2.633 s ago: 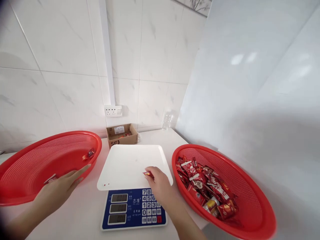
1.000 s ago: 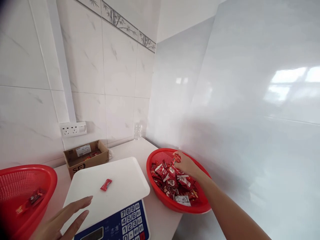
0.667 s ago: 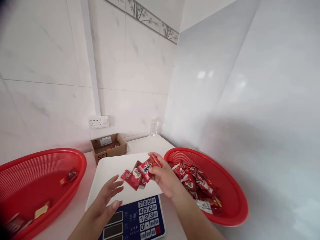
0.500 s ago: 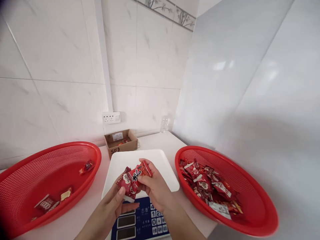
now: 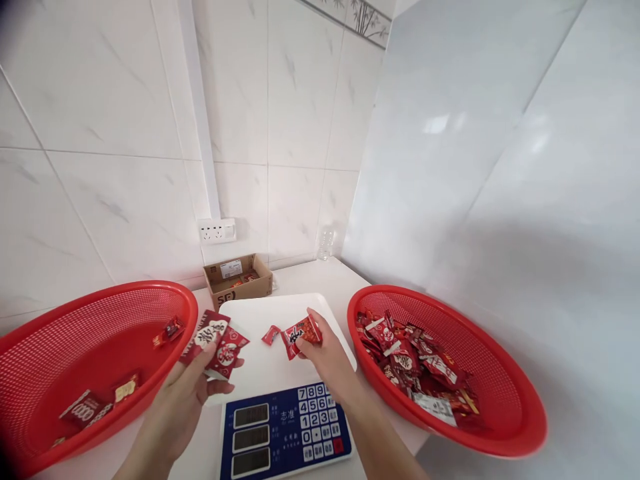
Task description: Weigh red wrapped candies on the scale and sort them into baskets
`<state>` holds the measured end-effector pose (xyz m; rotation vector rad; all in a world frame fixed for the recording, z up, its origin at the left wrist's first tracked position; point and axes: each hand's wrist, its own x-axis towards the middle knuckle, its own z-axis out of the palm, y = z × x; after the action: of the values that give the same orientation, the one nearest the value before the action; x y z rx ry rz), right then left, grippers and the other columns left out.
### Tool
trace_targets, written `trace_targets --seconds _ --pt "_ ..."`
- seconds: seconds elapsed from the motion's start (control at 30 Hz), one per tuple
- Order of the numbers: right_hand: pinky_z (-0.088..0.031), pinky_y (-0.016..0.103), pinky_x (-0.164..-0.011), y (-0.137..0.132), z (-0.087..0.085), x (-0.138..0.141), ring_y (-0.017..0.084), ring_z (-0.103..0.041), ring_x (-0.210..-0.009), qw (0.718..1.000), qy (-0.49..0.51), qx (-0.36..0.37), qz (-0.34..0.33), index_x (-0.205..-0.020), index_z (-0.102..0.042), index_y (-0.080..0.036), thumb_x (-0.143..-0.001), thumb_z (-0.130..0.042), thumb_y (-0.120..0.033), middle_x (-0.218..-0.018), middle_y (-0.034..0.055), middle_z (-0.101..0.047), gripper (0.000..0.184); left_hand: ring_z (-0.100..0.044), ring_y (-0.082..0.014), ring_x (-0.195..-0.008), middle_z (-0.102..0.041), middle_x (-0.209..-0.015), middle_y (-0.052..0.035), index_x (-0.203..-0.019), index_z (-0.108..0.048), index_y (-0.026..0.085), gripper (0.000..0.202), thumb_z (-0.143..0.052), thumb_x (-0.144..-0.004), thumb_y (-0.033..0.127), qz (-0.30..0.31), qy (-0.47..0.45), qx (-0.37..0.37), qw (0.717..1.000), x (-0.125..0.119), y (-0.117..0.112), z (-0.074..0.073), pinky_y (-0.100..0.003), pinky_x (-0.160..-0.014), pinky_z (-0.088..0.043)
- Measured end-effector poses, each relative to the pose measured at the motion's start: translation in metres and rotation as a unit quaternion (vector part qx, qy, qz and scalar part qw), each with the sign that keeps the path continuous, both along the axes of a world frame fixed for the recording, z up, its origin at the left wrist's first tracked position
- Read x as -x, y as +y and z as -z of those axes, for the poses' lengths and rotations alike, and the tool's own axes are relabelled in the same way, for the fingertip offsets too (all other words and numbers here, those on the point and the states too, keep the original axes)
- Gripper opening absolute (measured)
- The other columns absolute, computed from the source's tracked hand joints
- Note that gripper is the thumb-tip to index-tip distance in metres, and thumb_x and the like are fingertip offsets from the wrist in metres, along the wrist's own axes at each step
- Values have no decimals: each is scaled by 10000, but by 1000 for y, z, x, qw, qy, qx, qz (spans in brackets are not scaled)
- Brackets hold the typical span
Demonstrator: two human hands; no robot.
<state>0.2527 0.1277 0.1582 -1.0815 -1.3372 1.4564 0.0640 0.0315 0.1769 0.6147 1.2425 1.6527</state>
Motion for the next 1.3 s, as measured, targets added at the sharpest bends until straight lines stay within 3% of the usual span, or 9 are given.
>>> trace_targets --seconds 0.13,0.23,0.43,0.67,0.73,0.83,1.0,1.17,1.3 --pt "-389 440 -994 12 3 -3 227 -568 -1061 951 -269 -144 -48 -1411 -362 -237 -767 -571 -228 -1167 62 -619 677 -669 -231 -755 -677 -888 -46 -989 -616 171 445 -725 -682 474 -16 -12 -30 999 7 0 -7 -279 -463 -538" --pt "-259 463 -1102 12 6 0 275 -326 -1339 887 -395 -235 -36 -1336 -493 -238 -780 -554 -209 -1434 82 -423 560 -674 -238 -758 -679 -871 -45 -985 -616 165 445 -735 -675 463 -17 -11 -29 999 9 0 -7 -277 -457 -538" --pt "-276 455 -1107 8 17 5 282 -292 -1368 864 -414 -262 -114 -1207 -620 -177 -838 -504 -230 -1433 113 -433 391 -680 -252 -787 -681 -898 -48 -1006 -614 174 443 -713 -699 477 -10 11 -30 999 8 -2 -5 -288 -468 -546" --pt "-225 481 -1120 27 8 22 287 -283 -1372 843 -450 -267 -125 -1286 -554 -154 -845 -523 -209 -1427 128 -438 445 -641 -150 -567 -699 -952 -74 -1077 -604 167 466 -613 -778 524 44 47 11 998 7 -3 6 -297 -536 -540" --pt "-185 527 -1118 25 1 23 313 -250 -1382 850 -442 -270 -102 -1301 -537 -141 -831 -539 -192 -1436 150 -418 472 -650 -160 -606 -698 -938 -83 -1070 -604 154 497 -578 -787 561 63 80 34 994 7 -4 7 -295 -569 -543" --pt "-269 494 -1092 9 -13 19 280 -369 -1325 904 -322 -268 -87 -1281 -549 -181 -879 -505 -308 -1381 127 -495 424 -618 -146 -590 -679 -776 -45 -1055 -612 153 509 -546 -793 585 151 165 54 973 2 -5 3 -255 -550 -525" --pt "-471 364 -884 -25 -31 8 215 -590 -1046 957 -139 -175 -188 -1207 -594 -251 -848 -565 -389 -1148 66 -648 386 -591 -156 -623 -625 -720 -15 -1113 -608 210 460 -537 -807 546 299 232 46 924 -13 -8 1 -190 -411 -424" --pt "-472 292 -726 -27 -29 7 165 -599 -774 968 -122 -167 -145 -858 -672 -222 -765 -623 -263 -814 4 -660 113 -571 -148 -620 -641 -755 -23 -1074 -614 211 412 -544 -800 510 302 259 68 915 -14 -7 5 -171 -389 -377" --pt "-466 284 -622 -4 -11 1 150 -562 -663 986 -78 -143 -44 -831 -641 -206 -743 -612 -355 -741 3 -625 175 -583 -161 -682 -654 -856 -49 -1183 -525 204 511 -567 -778 513 163 288 49 943 3 -3 0 -214 -465 -474"
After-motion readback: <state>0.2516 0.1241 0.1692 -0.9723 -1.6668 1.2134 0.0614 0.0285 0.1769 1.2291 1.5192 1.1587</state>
